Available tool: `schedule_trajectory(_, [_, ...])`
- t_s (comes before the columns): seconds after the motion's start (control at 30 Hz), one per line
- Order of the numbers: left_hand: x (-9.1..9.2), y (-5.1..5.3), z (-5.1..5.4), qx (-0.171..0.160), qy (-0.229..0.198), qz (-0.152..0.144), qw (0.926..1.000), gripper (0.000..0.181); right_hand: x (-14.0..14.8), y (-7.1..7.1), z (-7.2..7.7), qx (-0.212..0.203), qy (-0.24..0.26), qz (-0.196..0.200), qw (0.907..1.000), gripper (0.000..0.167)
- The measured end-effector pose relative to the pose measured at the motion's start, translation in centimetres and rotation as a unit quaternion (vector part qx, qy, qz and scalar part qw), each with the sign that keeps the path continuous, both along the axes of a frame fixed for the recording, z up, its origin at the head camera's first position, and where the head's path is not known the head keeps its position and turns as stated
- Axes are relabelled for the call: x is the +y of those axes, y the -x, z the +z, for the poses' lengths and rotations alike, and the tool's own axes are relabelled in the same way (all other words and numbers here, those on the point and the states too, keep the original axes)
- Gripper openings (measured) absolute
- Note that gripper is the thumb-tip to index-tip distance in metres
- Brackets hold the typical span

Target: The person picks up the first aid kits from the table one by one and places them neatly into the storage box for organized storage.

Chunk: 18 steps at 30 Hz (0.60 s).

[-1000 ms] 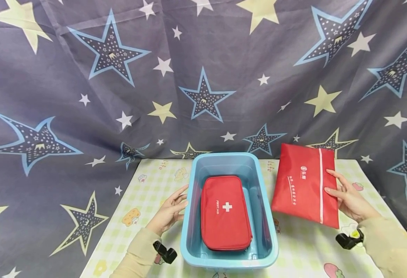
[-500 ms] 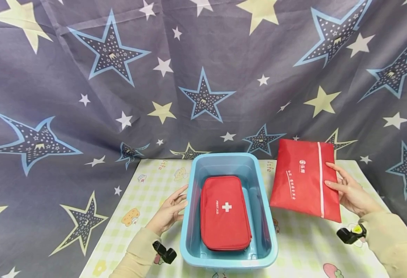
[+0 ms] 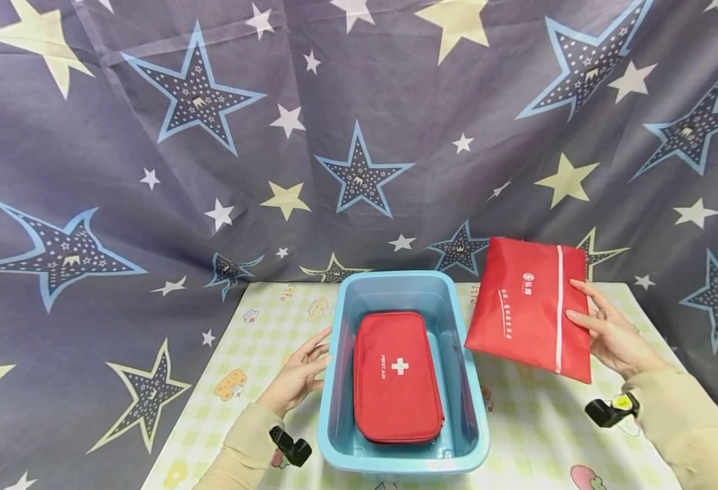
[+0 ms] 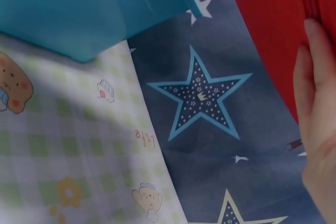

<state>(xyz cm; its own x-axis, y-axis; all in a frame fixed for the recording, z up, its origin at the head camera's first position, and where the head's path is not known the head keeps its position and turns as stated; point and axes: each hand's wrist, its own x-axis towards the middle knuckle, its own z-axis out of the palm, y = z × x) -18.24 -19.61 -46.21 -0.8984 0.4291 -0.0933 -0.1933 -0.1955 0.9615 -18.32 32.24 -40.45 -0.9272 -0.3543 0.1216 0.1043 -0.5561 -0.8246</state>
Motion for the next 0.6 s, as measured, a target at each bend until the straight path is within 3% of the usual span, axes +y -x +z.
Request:
schedule_trajectory(0.27, [0.0, 0.1, -0.1, 0.0, 0.003, -0.002, 1.0, 0.062, -1.0, -0.1, 0.9, -0.003, 0.012, -0.006, 0.9999, 0.05])
schedule_trajectory(0.6, [0.1, -0.1, 0.1, -0.004, 0.007, 0.0, 1.0, 0.062, -2.7, 0.3, 2.3, 0.016, 0.024, 0.018, 0.9994, 0.051])
